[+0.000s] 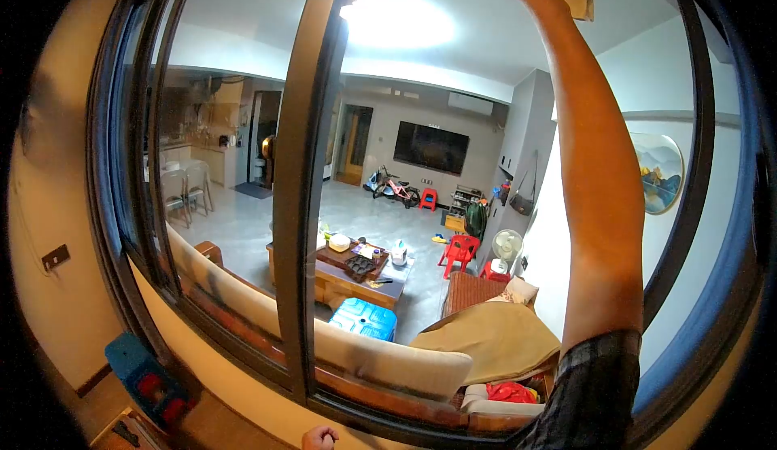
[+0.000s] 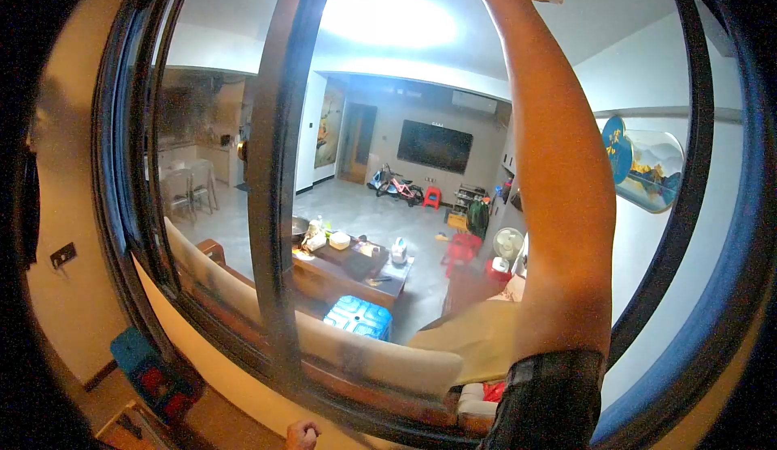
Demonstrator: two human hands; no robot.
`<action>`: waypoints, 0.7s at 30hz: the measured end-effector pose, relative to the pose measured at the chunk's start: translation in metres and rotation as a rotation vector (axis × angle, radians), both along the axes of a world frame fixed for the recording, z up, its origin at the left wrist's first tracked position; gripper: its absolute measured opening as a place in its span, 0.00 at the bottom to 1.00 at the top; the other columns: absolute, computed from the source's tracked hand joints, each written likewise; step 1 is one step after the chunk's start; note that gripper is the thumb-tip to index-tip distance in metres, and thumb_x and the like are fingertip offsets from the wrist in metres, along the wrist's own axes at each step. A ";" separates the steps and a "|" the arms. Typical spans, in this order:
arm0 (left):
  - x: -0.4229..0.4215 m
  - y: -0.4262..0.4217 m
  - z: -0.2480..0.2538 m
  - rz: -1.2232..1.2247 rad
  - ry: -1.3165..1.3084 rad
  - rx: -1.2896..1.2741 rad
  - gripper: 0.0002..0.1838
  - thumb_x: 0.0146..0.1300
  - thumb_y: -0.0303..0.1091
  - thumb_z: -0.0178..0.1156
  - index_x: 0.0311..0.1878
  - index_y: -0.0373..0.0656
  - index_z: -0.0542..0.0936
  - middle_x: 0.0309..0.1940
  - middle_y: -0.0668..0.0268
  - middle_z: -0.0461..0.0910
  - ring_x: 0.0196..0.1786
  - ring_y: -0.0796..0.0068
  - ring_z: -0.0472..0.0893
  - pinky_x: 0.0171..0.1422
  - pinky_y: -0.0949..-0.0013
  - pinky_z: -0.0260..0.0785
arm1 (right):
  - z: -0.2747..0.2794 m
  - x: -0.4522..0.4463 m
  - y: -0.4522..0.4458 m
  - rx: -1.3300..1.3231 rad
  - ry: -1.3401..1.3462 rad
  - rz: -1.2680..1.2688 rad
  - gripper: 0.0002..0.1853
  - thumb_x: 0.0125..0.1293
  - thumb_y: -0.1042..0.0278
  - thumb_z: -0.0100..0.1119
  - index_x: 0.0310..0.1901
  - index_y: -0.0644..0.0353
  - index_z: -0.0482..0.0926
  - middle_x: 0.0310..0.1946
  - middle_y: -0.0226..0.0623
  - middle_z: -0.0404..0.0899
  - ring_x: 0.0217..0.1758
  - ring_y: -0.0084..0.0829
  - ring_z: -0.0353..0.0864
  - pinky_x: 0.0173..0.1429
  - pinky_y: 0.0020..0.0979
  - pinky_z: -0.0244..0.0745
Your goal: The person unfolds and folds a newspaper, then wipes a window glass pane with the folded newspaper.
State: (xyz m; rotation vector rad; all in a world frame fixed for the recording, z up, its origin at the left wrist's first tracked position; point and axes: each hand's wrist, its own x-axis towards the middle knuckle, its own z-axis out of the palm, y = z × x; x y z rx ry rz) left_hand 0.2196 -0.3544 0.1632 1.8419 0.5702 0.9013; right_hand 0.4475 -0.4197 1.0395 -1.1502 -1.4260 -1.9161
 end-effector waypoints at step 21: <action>-0.103 -0.054 -0.053 -0.032 0.039 0.041 0.10 0.58 0.27 0.50 0.30 0.39 0.82 0.26 0.53 0.83 0.31 0.58 0.84 0.39 0.60 0.75 | -0.467 -0.067 -0.024 -0.779 0.352 0.101 0.34 0.58 0.82 0.57 0.70 0.59 0.72 0.74 0.45 0.69 0.78 0.48 0.66 0.83 0.48 0.55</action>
